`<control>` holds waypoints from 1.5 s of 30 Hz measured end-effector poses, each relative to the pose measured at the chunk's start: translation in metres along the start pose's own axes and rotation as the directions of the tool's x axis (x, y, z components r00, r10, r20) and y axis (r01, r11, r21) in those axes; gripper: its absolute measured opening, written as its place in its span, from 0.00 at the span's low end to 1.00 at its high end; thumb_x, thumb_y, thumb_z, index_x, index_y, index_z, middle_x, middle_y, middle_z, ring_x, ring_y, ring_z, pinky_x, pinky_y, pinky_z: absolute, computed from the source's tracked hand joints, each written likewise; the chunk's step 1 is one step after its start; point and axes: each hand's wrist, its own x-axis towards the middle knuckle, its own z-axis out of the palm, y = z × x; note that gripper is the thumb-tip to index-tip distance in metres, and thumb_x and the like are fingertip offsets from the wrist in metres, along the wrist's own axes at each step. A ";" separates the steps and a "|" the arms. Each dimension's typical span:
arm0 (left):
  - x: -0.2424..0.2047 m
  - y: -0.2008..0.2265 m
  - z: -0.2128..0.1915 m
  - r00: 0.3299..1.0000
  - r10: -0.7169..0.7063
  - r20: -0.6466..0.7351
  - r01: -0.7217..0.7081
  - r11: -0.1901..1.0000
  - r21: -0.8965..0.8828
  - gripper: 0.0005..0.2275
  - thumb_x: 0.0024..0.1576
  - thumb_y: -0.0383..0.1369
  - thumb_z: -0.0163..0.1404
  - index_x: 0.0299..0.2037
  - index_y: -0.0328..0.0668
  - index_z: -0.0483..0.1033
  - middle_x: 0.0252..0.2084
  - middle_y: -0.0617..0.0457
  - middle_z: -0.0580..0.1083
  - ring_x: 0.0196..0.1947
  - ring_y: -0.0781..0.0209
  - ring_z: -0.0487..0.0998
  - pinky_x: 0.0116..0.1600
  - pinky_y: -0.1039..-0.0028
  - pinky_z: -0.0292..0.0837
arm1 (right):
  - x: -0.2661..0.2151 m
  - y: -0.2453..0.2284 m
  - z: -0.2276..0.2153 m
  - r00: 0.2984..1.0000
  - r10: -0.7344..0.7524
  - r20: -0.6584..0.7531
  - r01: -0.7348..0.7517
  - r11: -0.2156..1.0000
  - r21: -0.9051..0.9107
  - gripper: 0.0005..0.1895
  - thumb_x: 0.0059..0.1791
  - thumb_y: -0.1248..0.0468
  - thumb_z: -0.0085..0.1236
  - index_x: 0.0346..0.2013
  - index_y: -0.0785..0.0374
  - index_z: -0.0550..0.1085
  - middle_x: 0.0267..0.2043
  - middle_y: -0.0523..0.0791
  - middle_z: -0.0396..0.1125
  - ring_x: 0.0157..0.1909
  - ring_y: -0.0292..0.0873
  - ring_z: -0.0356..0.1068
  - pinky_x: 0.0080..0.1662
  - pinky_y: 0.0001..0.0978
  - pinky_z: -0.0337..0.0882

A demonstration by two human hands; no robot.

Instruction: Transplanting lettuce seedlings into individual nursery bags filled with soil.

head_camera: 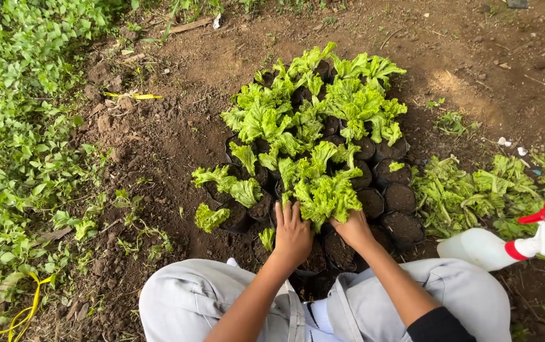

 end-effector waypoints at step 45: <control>0.011 -0.024 -0.049 0.730 0.067 -0.681 -0.376 0.871 -0.317 0.17 0.60 0.22 0.46 0.56 0.56 0.72 0.54 0.55 0.67 0.58 0.52 0.67 0.71 0.43 0.49 | 0.031 0.279 -0.220 0.621 0.220 -0.752 -0.339 0.941 -0.005 0.12 0.54 0.65 0.63 0.45 0.75 0.80 0.40 0.61 0.73 0.44 0.64 0.74 0.39 0.56 0.76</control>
